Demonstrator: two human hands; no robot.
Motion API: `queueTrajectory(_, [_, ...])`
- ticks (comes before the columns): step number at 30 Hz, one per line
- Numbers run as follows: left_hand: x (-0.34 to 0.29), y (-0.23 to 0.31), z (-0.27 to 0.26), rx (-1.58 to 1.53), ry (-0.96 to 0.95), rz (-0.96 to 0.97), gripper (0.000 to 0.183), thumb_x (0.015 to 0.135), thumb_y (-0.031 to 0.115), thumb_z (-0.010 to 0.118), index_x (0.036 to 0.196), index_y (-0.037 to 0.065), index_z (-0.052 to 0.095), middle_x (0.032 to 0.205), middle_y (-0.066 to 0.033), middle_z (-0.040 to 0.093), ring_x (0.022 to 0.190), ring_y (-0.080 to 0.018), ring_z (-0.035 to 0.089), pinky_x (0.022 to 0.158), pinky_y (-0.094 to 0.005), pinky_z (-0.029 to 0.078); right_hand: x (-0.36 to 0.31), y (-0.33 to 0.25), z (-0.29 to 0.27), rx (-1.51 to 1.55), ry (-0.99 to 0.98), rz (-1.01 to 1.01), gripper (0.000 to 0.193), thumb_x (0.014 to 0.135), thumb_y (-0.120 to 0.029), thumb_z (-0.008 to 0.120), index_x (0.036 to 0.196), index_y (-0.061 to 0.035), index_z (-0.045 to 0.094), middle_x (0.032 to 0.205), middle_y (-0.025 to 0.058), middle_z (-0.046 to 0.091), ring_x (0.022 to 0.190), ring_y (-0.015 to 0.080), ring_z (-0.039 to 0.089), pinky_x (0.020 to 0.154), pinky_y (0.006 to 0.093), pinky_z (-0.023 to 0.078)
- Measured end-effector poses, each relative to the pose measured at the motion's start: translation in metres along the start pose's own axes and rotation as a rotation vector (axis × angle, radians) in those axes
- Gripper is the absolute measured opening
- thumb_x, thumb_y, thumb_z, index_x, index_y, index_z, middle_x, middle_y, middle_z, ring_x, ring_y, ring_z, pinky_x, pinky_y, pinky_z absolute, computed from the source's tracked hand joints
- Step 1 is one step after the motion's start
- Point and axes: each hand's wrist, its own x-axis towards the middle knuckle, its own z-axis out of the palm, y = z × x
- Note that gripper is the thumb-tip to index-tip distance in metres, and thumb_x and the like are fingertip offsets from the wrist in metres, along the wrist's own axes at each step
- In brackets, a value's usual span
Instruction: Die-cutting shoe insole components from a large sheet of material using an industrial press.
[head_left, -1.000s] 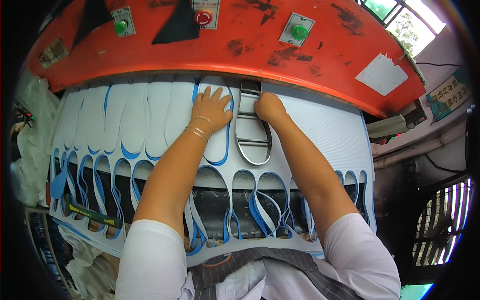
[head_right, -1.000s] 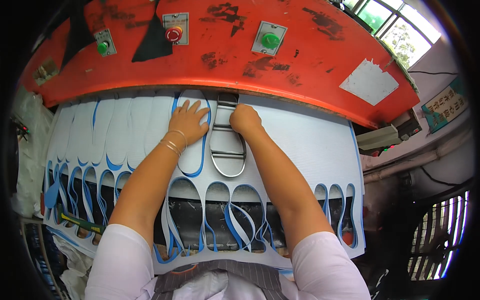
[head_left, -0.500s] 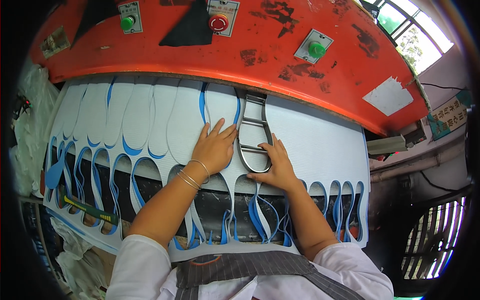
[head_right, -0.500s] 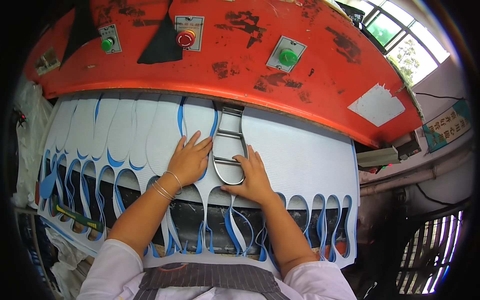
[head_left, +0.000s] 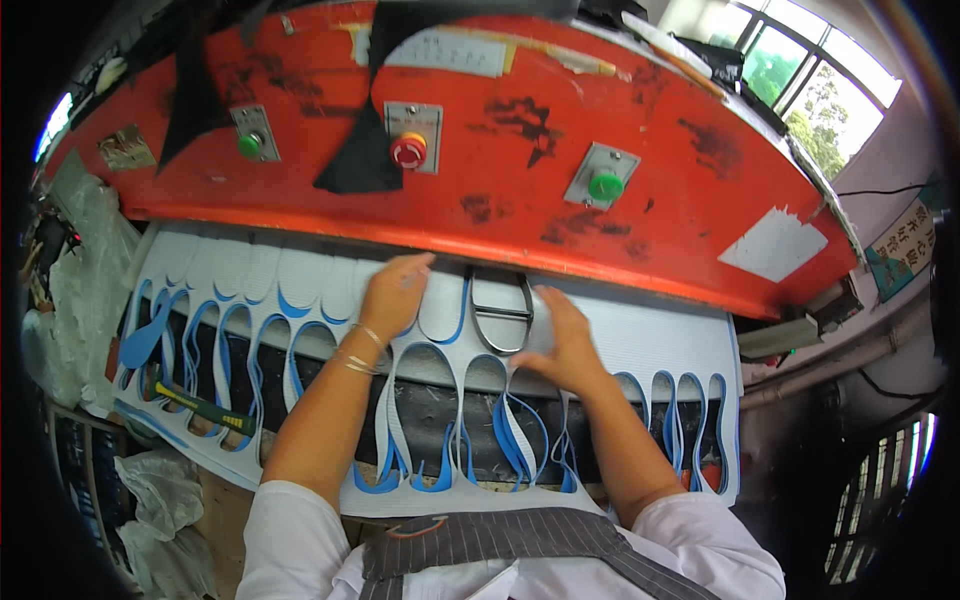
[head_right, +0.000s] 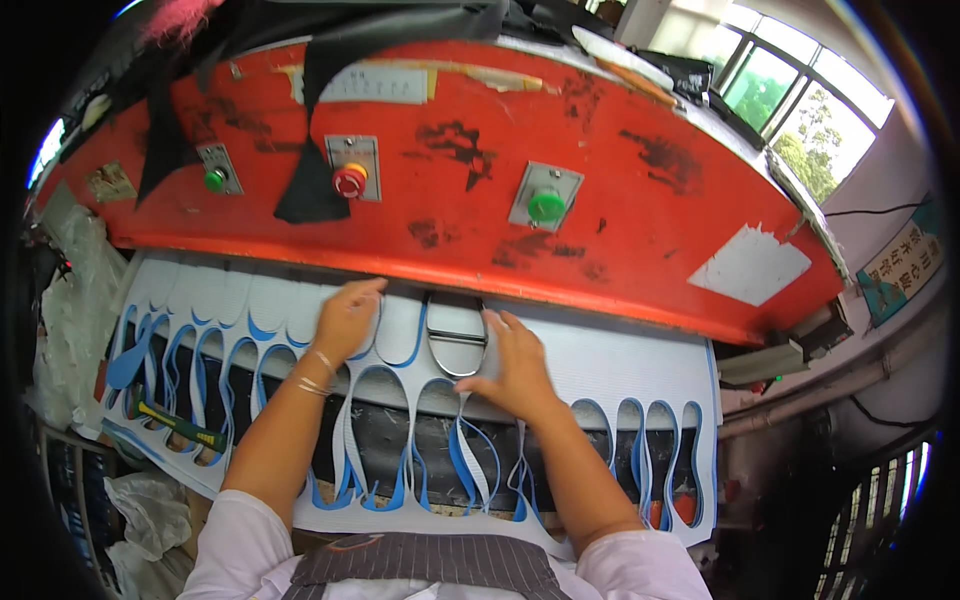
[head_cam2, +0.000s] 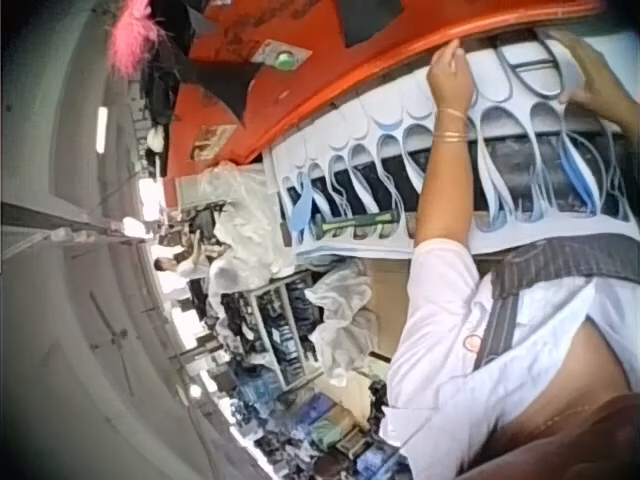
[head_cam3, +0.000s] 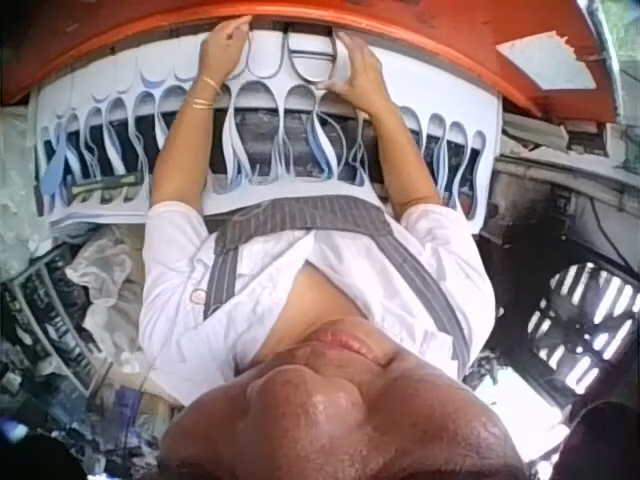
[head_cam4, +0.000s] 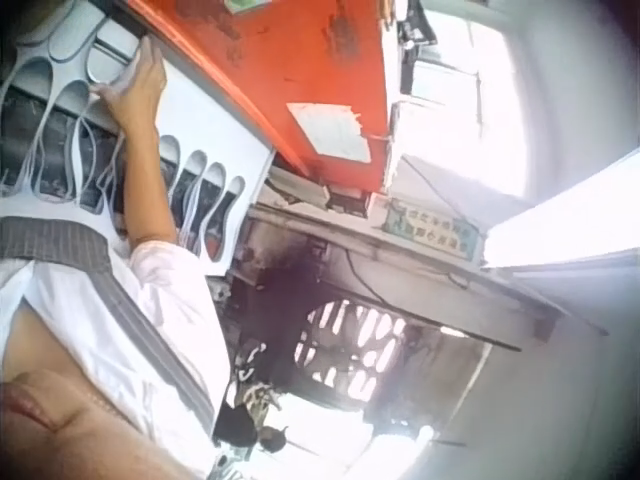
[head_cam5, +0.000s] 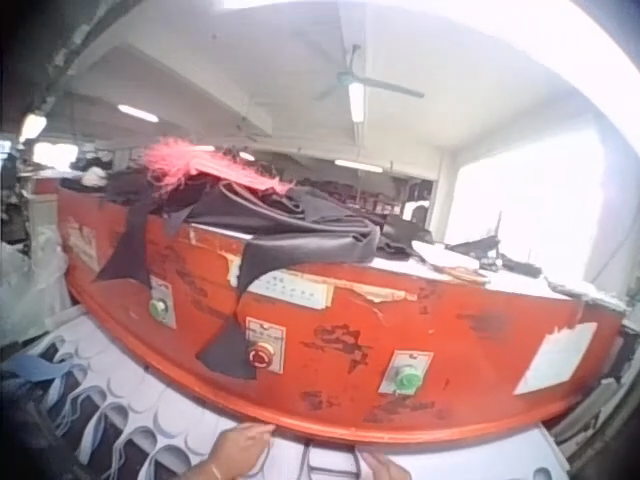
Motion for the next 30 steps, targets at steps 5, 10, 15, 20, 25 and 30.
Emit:
queueTrajectory(5, [0.042, 0.025, -0.129, 0.184, 0.634, 0.139, 0.027, 0.099, 0.022, 0.054, 0.086, 0.002, 0.067, 0.082, -0.0074, 0.064, 0.076, -0.0175, 0.057, 0.069, -0.0348, 0.045, 0.038, -0.04, -0.077, 0.222, 0.451, 0.034, 0.063, 0.078, -0.023, 0.081, 0.127, -0.0007, 0.049, 0.098, 0.0115, 0.058, 0.087, 0.0215, 0.059, 0.079, 0.0326, 0.05])
queueTrajectory(10, [0.065, 0.06, -0.203, 0.7, 0.811, 0.278, 0.039, 0.101, 0.028, 0.043, 0.079, 0.001, 0.06, 0.081, -0.0156, 0.059, 0.079, -0.0332, 0.057, 0.074, -0.042, 0.044, 0.086, -0.054, -0.107, 0.243, 0.583, 0.051, 0.042, 0.081, -0.018, 0.077, 0.109, -0.0013, 0.051, 0.075, 0.0056, 0.054, 0.067, 0.0159, 0.054, 0.064, 0.0285, 0.047])
queueTrajectory(15, [0.027, 0.082, -0.203, 0.427, 0.429, 0.075, 0.041, 0.1, 0.029, 0.046, 0.073, 0.001, 0.057, 0.072, -0.0155, 0.058, 0.07, -0.0274, 0.057, 0.068, -0.039, 0.044, 0.048, -0.064, -0.105, 0.323, 0.632, 0.036, 0.038, 0.084, -0.018, 0.075, 0.106, -0.0024, 0.048, 0.066, 0.0034, 0.05, 0.058, 0.0124, 0.047, 0.054, 0.0283, 0.042])
queueTrajectory(20, [-0.11, 0.075, -0.103, 0.274, -0.061, 0.032, 0.025, 0.09, 0.026, 0.062, 0.08, 0.004, 0.066, 0.082, -0.0168, 0.066, 0.075, -0.0357, 0.062, 0.07, -0.0434, 0.05, -0.069, -0.083, -0.077, 0.125, -0.187, 0.326, 0.036, 0.086, -0.036, 0.07, 0.092, -0.0021, 0.063, 0.085, 0.0194, 0.067, 0.078, 0.0341, 0.066, 0.069, 0.0414, 0.051])
queueTrajectory(25, [-0.204, 0.139, -0.062, 0.54, -0.848, -0.125, 0.037, 0.092, 0.041, 0.056, 0.092, 0.009, 0.074, 0.095, -0.0157, 0.067, 0.092, -0.0346, 0.062, 0.083, -0.0452, 0.048, -0.154, -0.108, -0.068, -0.01, -0.603, 0.287, 0.042, 0.092, -0.044, 0.057, 0.092, -0.0037, 0.068, 0.097, 0.0197, 0.068, 0.092, 0.0356, 0.061, 0.084, 0.0448, 0.046])
queueTrajectory(30, [-0.241, 0.146, -0.046, 0.613, -0.443, 0.009, 0.035, 0.089, 0.038, 0.059, 0.077, 0.007, 0.071, 0.084, -0.014, 0.065, 0.086, -0.034, 0.06, 0.08, -0.0451, 0.048, -0.189, -0.099, -0.037, -0.173, -0.449, 0.185, 0.043, 0.097, -0.04, 0.047, 0.096, -0.0038, 0.071, 0.101, 0.0163, 0.068, 0.1, 0.0337, 0.054, 0.091, 0.0415, 0.041])
